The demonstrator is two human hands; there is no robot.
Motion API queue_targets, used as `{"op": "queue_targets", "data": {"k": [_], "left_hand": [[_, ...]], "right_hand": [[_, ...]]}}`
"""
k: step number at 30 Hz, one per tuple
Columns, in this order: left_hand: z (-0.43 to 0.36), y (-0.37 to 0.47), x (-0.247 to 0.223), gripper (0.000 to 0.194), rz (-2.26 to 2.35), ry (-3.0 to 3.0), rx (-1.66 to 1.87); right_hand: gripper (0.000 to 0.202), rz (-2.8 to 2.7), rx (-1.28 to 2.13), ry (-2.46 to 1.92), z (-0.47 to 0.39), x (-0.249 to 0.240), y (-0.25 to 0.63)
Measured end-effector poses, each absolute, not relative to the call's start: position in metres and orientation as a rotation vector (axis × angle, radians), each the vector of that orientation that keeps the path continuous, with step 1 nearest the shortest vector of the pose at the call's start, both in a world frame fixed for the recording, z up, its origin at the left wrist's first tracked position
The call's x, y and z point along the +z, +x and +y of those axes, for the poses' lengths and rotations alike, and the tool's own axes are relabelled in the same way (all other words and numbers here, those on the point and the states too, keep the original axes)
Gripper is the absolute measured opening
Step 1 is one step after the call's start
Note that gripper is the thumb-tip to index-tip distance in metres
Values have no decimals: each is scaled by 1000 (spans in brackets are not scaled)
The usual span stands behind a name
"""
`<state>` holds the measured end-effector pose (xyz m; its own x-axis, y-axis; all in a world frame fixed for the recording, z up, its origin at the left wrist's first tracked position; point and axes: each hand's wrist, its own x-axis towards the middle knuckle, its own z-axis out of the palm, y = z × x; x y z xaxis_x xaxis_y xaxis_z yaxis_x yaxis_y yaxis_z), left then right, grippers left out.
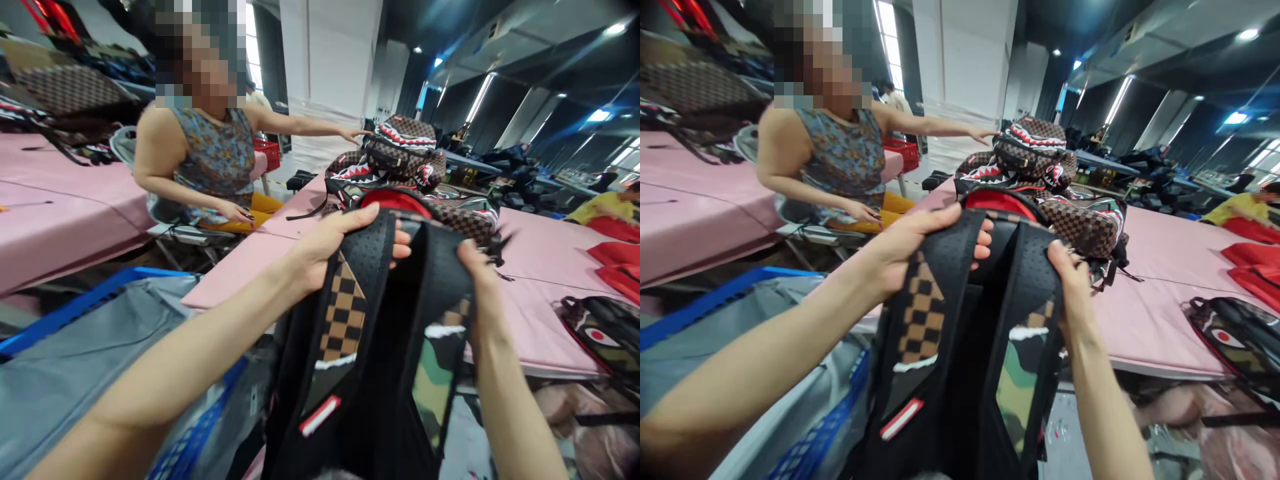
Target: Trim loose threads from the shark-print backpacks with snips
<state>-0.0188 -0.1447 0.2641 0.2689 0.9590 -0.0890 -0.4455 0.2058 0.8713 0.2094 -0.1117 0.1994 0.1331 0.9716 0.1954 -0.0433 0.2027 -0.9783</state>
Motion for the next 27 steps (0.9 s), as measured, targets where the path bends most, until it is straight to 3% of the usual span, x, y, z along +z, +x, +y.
{"op": "queue_targets", "data": {"k": [5, 10, 15, 27], "left_hand": [[-63, -21, 120, 32, 838, 498, 1016], [-77, -24, 18, 36, 865, 408, 1022], [-84, -28, -9, 49, 807, 344, 970], [-78, -30, -8, 46, 892, 432, 952]], "right_hand": [[40, -1215, 1290, -1290, -79, 73, 171], [36, -1228, 1292, -1460, -101, -17, 170], [38, -1167, 1364, -1517, -89, -31, 174], [38, -1031, 1389, -1467, -89, -28, 173]]}}
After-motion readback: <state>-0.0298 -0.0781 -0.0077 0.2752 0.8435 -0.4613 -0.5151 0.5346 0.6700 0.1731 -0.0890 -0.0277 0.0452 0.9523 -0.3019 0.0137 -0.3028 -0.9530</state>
